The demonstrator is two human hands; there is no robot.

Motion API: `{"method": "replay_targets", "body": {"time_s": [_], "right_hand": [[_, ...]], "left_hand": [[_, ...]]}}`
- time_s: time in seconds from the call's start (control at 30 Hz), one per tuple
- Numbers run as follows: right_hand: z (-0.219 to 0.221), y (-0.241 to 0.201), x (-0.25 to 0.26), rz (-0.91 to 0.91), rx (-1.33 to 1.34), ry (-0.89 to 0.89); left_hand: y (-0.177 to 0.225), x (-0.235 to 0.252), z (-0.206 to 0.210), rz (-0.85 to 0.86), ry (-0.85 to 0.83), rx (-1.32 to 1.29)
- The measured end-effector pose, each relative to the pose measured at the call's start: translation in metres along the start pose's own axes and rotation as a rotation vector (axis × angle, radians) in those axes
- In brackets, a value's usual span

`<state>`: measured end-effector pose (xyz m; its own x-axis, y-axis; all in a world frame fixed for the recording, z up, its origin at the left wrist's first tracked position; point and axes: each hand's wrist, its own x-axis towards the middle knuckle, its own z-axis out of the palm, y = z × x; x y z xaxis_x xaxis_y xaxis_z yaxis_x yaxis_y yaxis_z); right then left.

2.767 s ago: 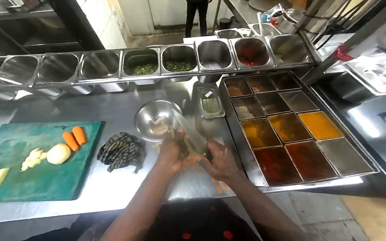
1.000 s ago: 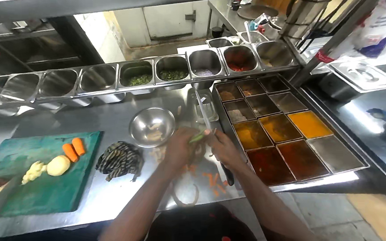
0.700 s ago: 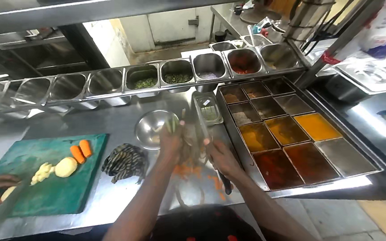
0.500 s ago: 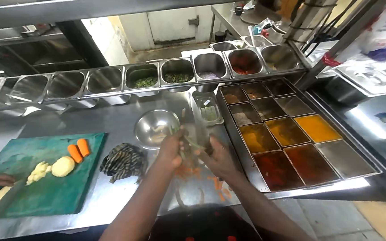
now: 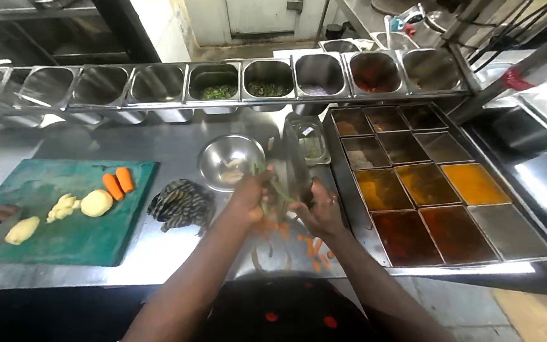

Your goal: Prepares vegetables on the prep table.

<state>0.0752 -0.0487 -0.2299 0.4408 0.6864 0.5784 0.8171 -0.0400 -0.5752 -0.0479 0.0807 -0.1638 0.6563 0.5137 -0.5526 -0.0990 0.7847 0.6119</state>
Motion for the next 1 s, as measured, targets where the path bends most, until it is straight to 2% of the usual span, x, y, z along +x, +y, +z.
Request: {"method": "replay_targets", "body": {"time_s": [0.07, 0.17, 0.27, 0.33, 0.4, 0.43, 0.47, 0.53, 0.6, 0.67, 0.77, 0.9, 0.93, 0.97, 1.0], "right_hand": [[0.001, -0.002, -0.002, -0.010, -0.010, -0.003], [0.002, -0.013, -0.006, 0.097, 0.061, -0.125], [0.011, -0.021, -0.015, 0.267, 0.302, -0.335], [0.015, -0.020, -0.021, 0.356, 0.436, -0.416], [0.011, -0.012, -0.026, 0.470, 0.516, -0.445], [0.006, -0.006, -0.027, 0.541, 0.518, -0.455], [0.001, 0.000, -0.026, 0.611, 0.501, -0.462], [-0.007, 0.010, -0.026, 0.719, 0.420, -0.464], [-0.012, 0.015, -0.023, 0.805, 0.361, -0.433], [-0.012, 0.018, -0.021, 0.866, 0.362, -0.382], [-0.017, 0.021, -0.023, 0.901, 0.403, -0.286], [-0.031, 0.020, -0.025, 0.910, 0.392, -0.224], [-0.035, 0.021, -0.026, 0.906, 0.383, -0.217], [-0.036, 0.024, -0.029, 0.893, 0.380, -0.211], [-0.036, 0.027, -0.031, 0.884, 0.384, -0.203]], "left_hand": [[-0.005, -0.002, -0.001, 0.024, 0.053, 0.006], [-0.013, -0.008, 0.001, 0.195, 0.225, 0.012], [-0.021, -0.015, -0.002, 0.422, 0.271, -0.046], [-0.017, -0.018, -0.016, 0.530, 0.322, -0.082], [-0.011, -0.023, -0.053, 0.606, 0.348, 0.151], [-0.015, -0.030, -0.079, 0.627, 0.296, 0.424], [-0.021, -0.041, -0.104, 0.594, 0.183, 0.774], [-0.040, -0.053, -0.131, 0.366, -0.176, 1.423], [-0.065, -0.047, -0.129, 0.185, -0.466, 1.808], [-0.079, -0.036, -0.123, 0.155, -0.536, 1.913], [-0.085, -0.015, -0.109, 0.270, -0.417, 1.896], [-0.077, 0.004, -0.081, 0.677, -0.232, 1.805], [-0.073, 0.010, -0.073, 0.705, -0.198, 1.831], [-0.068, 0.017, -0.066, 0.651, -0.196, 1.899], [-0.063, 0.025, -0.059, 0.526, -0.225, 2.000]]}}
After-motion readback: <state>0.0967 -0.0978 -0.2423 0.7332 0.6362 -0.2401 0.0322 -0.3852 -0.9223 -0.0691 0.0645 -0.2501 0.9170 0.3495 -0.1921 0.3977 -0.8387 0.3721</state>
